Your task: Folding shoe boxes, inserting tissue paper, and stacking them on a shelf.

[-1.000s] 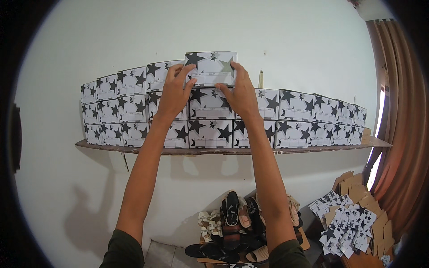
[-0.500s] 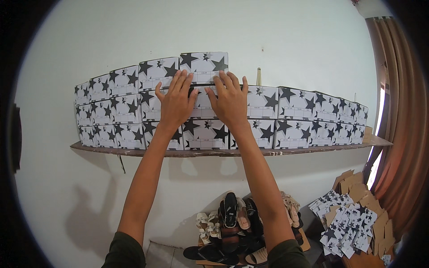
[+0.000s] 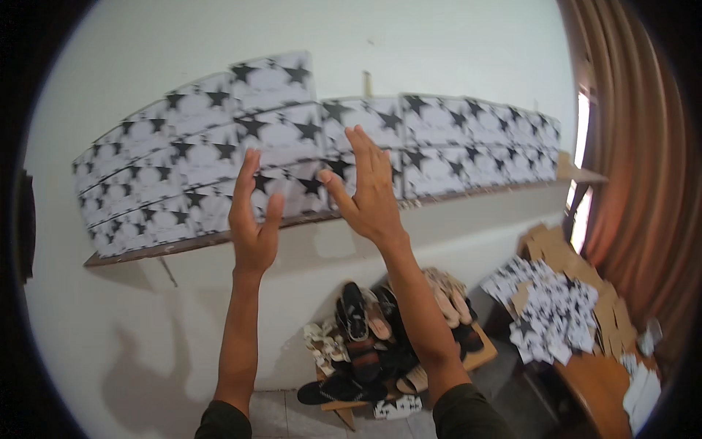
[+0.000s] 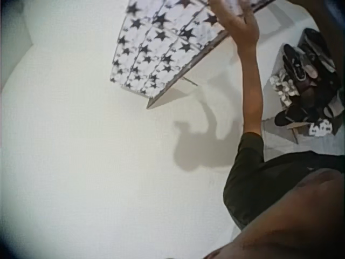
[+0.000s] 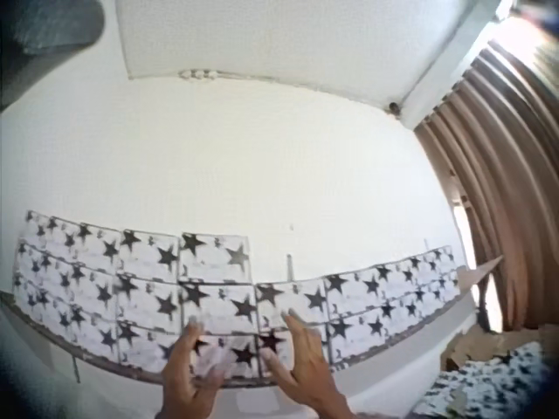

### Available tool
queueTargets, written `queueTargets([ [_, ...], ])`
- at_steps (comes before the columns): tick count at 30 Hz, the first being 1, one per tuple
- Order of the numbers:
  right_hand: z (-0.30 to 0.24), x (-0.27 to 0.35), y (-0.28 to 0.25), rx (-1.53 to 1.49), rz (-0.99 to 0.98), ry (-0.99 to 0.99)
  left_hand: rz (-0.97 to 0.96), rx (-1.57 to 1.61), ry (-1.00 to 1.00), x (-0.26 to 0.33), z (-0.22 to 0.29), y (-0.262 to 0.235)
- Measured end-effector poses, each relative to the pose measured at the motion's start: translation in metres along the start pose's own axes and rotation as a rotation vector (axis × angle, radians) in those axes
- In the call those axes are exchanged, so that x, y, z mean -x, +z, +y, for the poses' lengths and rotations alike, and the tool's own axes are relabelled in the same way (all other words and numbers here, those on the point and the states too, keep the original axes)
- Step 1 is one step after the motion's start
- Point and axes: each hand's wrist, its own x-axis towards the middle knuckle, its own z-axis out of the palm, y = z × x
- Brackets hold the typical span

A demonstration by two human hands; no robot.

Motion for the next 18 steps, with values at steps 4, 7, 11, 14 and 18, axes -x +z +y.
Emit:
queueTargets([
  [4,0.006,0.086,-0.050,-0.023,-0.080,0.180,-0.166,0.528,-0.410,0.086,0.037,0.023],
  [7,0.004,0.158,-0.104,0.006,-0.173,0.424,-0.254,0.724,-0.566,0.147,0.056,0.060],
  [11,0.007,0.264,-0.197,0.114,-0.200,0.724,-0.453,0.845,-0.808,0.224,0.093,0.140],
  [14,-0.002,0.331,-0.270,0.147,-0.107,0.934,-0.519,1.032,-1.021,0.279,0.136,0.195],
  [18,-0.022,0.400,-0.368,0.252,0.032,1.145,-0.655,1.095,-1.188,0.341,0.213,0.263],
])
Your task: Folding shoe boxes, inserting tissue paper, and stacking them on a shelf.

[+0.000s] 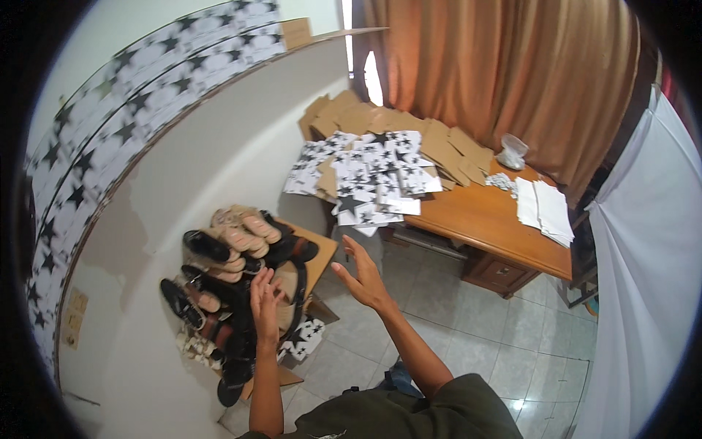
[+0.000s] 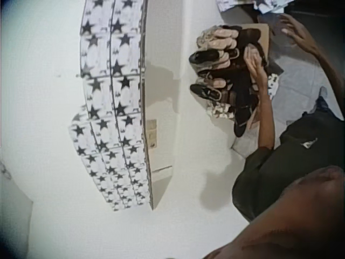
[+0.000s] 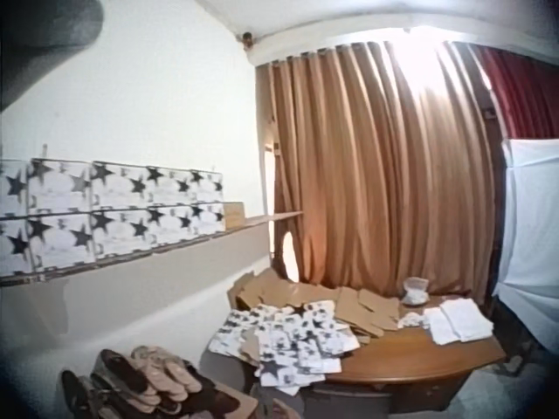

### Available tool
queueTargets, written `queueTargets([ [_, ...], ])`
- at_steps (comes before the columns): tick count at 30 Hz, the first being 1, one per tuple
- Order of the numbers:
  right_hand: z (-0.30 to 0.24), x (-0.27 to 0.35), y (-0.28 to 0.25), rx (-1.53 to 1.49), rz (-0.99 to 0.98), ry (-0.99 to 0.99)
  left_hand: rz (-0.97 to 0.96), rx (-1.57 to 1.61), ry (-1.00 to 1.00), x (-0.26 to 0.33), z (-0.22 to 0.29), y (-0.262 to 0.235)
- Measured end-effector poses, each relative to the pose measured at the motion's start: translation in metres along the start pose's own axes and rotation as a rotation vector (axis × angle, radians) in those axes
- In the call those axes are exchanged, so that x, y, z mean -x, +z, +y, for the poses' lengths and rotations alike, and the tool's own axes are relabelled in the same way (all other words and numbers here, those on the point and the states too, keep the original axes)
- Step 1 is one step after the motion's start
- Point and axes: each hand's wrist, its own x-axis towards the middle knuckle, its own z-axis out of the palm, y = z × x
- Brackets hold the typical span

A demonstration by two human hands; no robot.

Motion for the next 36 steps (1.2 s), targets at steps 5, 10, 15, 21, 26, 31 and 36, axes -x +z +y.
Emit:
queueTargets([
  [5,0.071,0.010,-0.115,0.018,0.140,0.105,-0.074,-0.040,-0.139,-0.029,-0.073,0.132],
  [10,0.112,-0.001,-0.205,0.082,0.217,0.140,-0.174,-0.073,-0.143,-0.063,-0.121,0.242],
  [15,0.152,-0.022,-0.265,0.065,0.270,0.163,-0.254,-0.050,-0.142,-0.090,-0.146,0.317],
  [21,0.200,-0.059,-0.294,0.113,0.281,0.199,-0.243,-0.079,-0.229,-0.134,-0.171,0.363],
  [26,0.235,-0.112,-0.307,0.140,0.236,0.225,-0.191,0.001,-0.231,-0.187,-0.198,0.388],
  [31,0.282,-0.177,-0.316,0.252,0.165,0.258,-0.229,-0.125,-0.224,-0.260,-0.246,0.403],
  [36,0.335,-0.241,-0.323,0.298,0.109,0.331,-0.260,-0.209,-0.206,-0.335,-0.280,0.417],
])
